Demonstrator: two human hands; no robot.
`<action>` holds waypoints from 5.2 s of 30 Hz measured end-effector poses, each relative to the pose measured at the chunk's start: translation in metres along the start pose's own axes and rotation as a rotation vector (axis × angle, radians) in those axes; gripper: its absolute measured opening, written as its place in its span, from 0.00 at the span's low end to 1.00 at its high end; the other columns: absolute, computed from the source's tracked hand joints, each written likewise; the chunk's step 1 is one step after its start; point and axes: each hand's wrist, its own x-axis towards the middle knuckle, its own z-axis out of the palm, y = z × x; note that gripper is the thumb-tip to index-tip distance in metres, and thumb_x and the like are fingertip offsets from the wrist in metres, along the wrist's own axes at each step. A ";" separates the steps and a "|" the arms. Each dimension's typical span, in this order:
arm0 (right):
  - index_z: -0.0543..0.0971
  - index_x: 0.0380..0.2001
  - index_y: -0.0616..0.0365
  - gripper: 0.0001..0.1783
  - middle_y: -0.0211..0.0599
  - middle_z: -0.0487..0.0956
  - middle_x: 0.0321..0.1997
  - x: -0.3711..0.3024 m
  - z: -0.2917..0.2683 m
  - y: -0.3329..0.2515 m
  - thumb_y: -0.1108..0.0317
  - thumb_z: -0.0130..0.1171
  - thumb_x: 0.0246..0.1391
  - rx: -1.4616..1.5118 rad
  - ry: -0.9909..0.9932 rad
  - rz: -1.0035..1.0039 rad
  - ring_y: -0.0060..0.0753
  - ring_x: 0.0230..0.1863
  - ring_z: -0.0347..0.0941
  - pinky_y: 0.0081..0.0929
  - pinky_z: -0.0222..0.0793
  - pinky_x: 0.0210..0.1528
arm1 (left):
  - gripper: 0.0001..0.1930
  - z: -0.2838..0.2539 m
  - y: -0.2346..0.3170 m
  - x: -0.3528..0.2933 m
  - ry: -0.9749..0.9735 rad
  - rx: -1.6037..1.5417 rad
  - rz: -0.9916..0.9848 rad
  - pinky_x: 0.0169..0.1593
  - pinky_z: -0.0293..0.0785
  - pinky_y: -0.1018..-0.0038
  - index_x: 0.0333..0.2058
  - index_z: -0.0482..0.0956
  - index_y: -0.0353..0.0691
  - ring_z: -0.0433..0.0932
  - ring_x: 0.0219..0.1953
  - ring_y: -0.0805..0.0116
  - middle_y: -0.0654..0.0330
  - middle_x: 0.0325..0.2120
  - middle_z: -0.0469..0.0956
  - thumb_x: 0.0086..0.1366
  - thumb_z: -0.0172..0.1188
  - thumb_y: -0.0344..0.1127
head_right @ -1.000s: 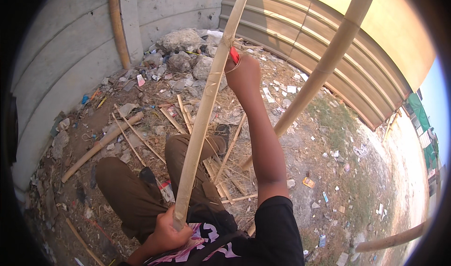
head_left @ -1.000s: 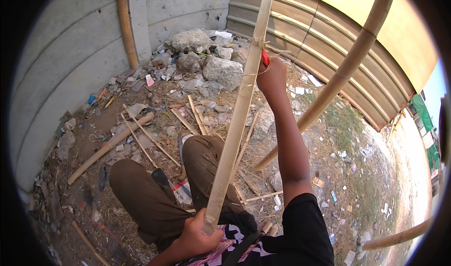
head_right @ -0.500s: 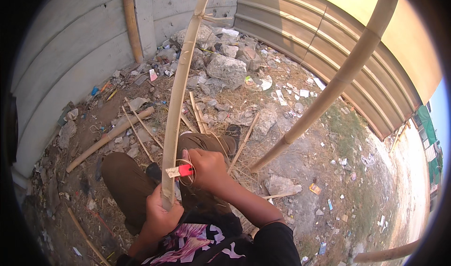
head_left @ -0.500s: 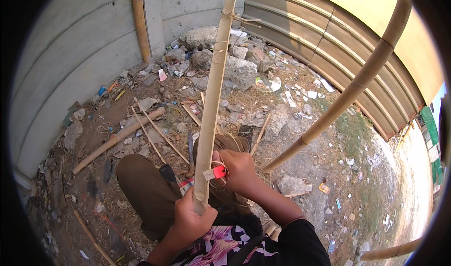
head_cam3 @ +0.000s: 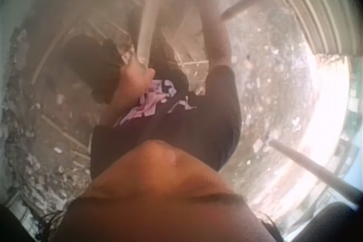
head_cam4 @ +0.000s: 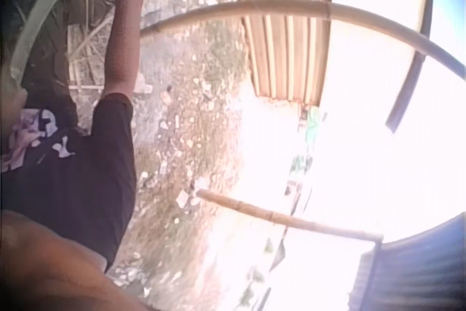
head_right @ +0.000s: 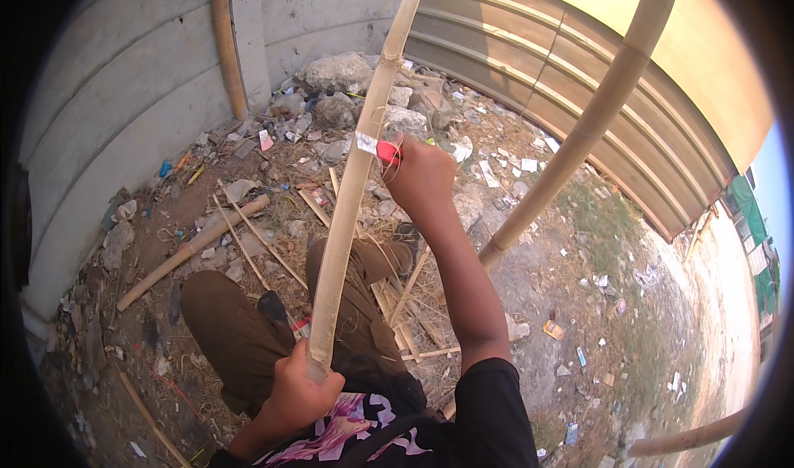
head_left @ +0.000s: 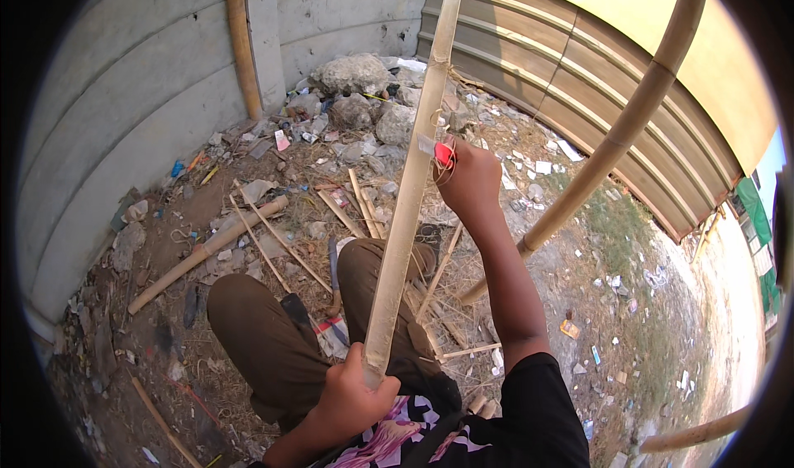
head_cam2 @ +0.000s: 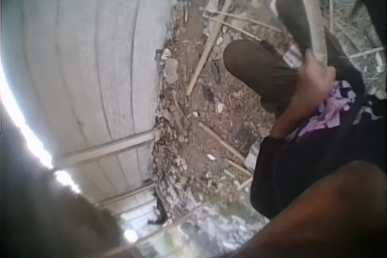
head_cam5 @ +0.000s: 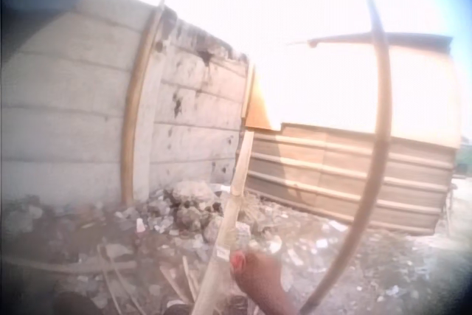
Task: The person sits on the ground and uses a red utility knife to shave a long bamboo stick, removing thin strips of material. The person holds the bamboo with the left hand and scrapes along its length with the right hand, occasionally rotating the stick to work on different sides.
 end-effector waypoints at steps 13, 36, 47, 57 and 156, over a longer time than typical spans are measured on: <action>0.71 0.17 0.57 0.15 0.42 0.71 0.14 -0.083 0.024 -0.012 0.61 0.65 0.45 -0.015 -0.084 -0.379 0.51 0.18 0.73 0.41 0.68 0.21 | 0.17 0.001 -0.020 0.009 0.112 -0.164 0.085 0.28 0.77 0.66 0.39 0.71 0.28 0.84 0.24 0.63 0.52 0.17 0.77 0.52 0.64 0.29; 0.79 0.26 0.67 0.22 0.58 0.77 0.21 0.069 -0.020 0.029 0.54 0.62 0.57 0.090 0.258 0.071 0.63 0.27 0.76 0.45 0.70 0.29 | 0.19 0.007 -0.005 -0.011 -0.083 -0.082 0.109 0.27 0.77 0.60 0.38 0.69 0.30 0.83 0.22 0.53 0.48 0.17 0.76 0.53 0.66 0.32; 0.74 0.20 0.55 0.16 0.39 0.70 0.14 -0.152 0.019 -0.038 0.63 0.56 0.63 0.075 -0.078 -0.437 0.46 0.14 0.70 0.39 0.65 0.17 | 0.15 -0.009 -0.002 0.022 0.168 -0.174 0.106 0.28 0.77 0.66 0.38 0.71 0.30 0.84 0.23 0.61 0.51 0.17 0.76 0.53 0.64 0.29; 0.74 0.20 0.56 0.18 0.42 0.72 0.14 -0.077 0.021 -0.017 0.61 0.53 0.64 0.018 0.115 -0.337 0.48 0.17 0.73 0.44 0.66 0.20 | 0.17 -0.001 -0.001 0.005 0.059 -0.120 0.054 0.30 0.78 0.64 0.38 0.71 0.29 0.85 0.25 0.54 0.47 0.19 0.77 0.52 0.64 0.31; 0.78 0.21 0.64 0.16 0.56 0.75 0.19 0.007 -0.049 0.063 0.62 0.63 0.52 -0.136 0.263 -0.053 0.61 0.24 0.75 0.45 0.69 0.28 | 0.21 -0.009 -0.011 -0.020 -0.385 -0.310 -0.051 0.33 0.75 0.76 0.47 0.75 0.28 0.76 0.28 0.79 0.61 0.25 0.79 0.54 0.62 0.28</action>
